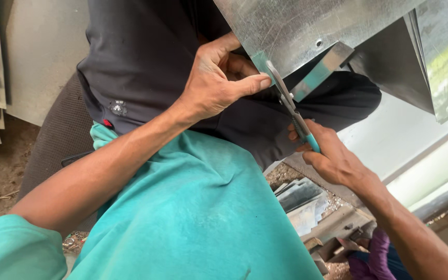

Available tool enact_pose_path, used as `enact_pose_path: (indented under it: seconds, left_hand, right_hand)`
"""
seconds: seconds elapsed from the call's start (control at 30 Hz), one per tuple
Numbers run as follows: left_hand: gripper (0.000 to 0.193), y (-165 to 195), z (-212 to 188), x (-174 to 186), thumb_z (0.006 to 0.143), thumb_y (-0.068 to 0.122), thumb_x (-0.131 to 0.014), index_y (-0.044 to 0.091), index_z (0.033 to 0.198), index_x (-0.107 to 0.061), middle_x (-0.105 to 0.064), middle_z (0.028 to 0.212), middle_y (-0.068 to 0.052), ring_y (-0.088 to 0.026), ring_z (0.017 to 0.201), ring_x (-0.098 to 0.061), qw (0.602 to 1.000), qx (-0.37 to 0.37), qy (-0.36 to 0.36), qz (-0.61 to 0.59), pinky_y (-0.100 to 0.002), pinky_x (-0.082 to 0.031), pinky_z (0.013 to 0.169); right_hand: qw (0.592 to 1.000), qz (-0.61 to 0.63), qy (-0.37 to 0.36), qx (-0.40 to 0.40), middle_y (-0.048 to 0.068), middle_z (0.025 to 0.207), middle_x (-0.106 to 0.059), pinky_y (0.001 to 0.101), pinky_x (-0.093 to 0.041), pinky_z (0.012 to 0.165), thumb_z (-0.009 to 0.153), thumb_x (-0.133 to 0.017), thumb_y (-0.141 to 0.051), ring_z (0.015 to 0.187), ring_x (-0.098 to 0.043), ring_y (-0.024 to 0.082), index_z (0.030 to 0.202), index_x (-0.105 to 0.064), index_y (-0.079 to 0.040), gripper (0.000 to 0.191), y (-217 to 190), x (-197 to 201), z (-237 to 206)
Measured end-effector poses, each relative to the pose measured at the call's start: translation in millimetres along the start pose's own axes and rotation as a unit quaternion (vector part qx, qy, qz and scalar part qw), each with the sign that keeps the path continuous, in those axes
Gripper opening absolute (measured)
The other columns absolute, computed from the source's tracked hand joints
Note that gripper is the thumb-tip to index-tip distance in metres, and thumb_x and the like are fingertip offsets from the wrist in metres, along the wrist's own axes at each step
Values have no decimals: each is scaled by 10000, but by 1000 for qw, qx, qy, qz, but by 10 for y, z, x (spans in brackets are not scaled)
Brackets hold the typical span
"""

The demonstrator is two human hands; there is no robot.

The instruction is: The person uses tin snips to cut small rectangular pieces from a large metal sheet. They repeatedly position the snips, cut, and remove the cut pieces, continuing this process across the sheet.

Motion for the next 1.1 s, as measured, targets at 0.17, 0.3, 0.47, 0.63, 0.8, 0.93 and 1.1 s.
enact_pose_path:
  seconds: [0.17,0.3,0.47,0.63,0.8,0.93,1.1]
  left_hand:
    - [418,-91,-1,38,918,-1,-818,-17,1286,-622,-761,1012,-77,-106,850,-746,999,33,-6,-14,-251,-644,759]
    - [364,-120,6,21,932,-1,-816,-17,1252,-642,-750,1015,-79,-105,856,-732,998,24,-30,-47,-256,-635,763]
    - [333,-10,79,-24,908,-14,-830,-26,1193,-659,-738,997,-68,-105,854,-713,994,46,-47,-83,-259,-624,765]
    - [398,118,193,293,850,58,-810,-21,1231,-728,-709,876,-52,-115,762,-662,978,137,-150,-50,-252,-565,718]
    - [236,44,309,689,917,155,-841,-29,1030,-745,-728,885,-114,-197,744,-703,891,-20,-128,434,-318,-550,679]
    - [537,-160,440,303,904,123,-823,-67,1317,-538,-688,1149,-142,-218,995,-673,967,-47,-228,103,-356,-571,812]
    - [517,-641,651,-588,908,116,-814,-64,1318,-554,-690,1128,-143,-219,986,-674,964,104,-245,24,-354,-571,820]
  right_hand:
    - [991,-62,16,-121,213,788,-675,428,-525,720,763,-495,-34,749,-646,329,990,-645,41,282,116,23,2]
    - [996,-54,40,-51,171,727,-651,389,-490,654,763,-520,-26,677,-613,261,973,-645,35,252,-53,66,27]
    - [999,8,42,-8,155,769,-687,364,-525,646,717,-472,-9,688,-634,228,925,-632,23,264,-192,92,89]
    - [995,-55,75,-18,189,721,-643,425,-481,636,819,-527,-39,646,-600,286,944,-614,36,169,71,-25,4]
    - [992,21,96,-76,120,646,-647,425,-493,587,857,-548,-115,575,-622,252,895,-669,-22,157,650,-544,-257]
    - [969,149,110,-164,108,655,-643,412,-527,594,792,-588,-132,602,-618,238,858,-675,-22,155,995,-1204,-322]
    - [930,208,249,-173,165,609,-615,425,-494,598,739,-576,-123,581,-601,278,775,-614,39,170,1157,-1578,-303]
Point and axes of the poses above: each hand's wrist, its own z-axis towards the middle knuckle, its own x-axis out of the back of the hand, y = z × x, the point moved 5 cm from there along z, towards the middle knuckle
